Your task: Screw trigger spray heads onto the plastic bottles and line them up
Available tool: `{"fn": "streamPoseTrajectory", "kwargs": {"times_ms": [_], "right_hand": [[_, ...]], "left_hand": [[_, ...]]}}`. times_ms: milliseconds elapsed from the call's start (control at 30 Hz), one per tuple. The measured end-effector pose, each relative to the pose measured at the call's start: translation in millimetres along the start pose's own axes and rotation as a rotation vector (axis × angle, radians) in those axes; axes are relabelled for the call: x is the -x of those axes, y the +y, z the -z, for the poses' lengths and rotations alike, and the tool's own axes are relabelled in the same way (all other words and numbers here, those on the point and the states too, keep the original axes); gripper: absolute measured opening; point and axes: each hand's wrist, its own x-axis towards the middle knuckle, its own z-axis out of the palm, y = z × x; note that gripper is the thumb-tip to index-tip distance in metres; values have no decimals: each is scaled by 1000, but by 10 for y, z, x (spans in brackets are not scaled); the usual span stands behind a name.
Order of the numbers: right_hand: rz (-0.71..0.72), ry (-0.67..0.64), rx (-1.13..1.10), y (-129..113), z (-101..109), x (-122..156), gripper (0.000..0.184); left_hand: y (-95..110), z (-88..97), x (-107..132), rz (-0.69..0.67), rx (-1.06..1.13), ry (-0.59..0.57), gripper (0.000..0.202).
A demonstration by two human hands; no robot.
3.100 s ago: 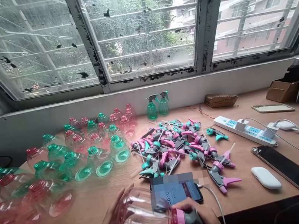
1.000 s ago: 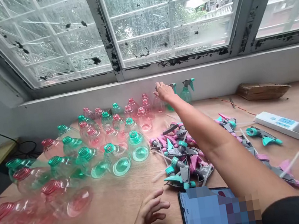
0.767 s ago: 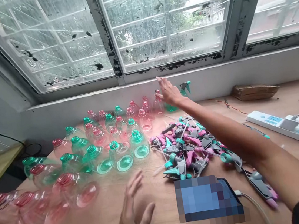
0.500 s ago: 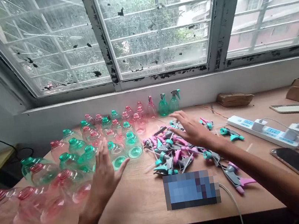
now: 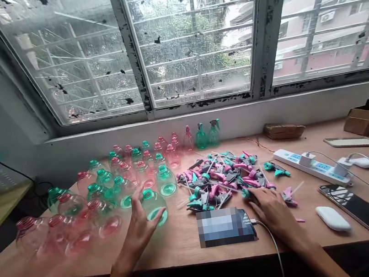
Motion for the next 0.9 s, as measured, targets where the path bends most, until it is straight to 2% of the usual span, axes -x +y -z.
{"fn": "streamPoseTrajectory", "kwargs": {"times_ms": [100,233,367,433,567,667,767,900], "right_hand": [[30,73,-49,-80,55,-104,32],[16,228,-137,-239,168,-111,29],[-69,374,-224,-417,260,32,28],[-160,344,-339,-487,323,122,26],[-502,176,-784,-621,473,291,29],[-645,156,-918,-736,560,372,35],[-676,107,-882,-842,600,388,41],[-561,22,-792,-977,584,346,43]], "left_hand": [[-5,-48,193,89,66,-37,71],[-76,-105,278,171,134,-82,84],[-86,-90,286,160,162,-180,67],[-63,-67,301,115,163,-212,63],[-35,-34,342,-17,115,-194,65],[-39,-33,355,-78,61,-161,66],[-15,-42,350,-170,-52,-135,70],[84,-60,338,-319,-145,-105,68]]}}
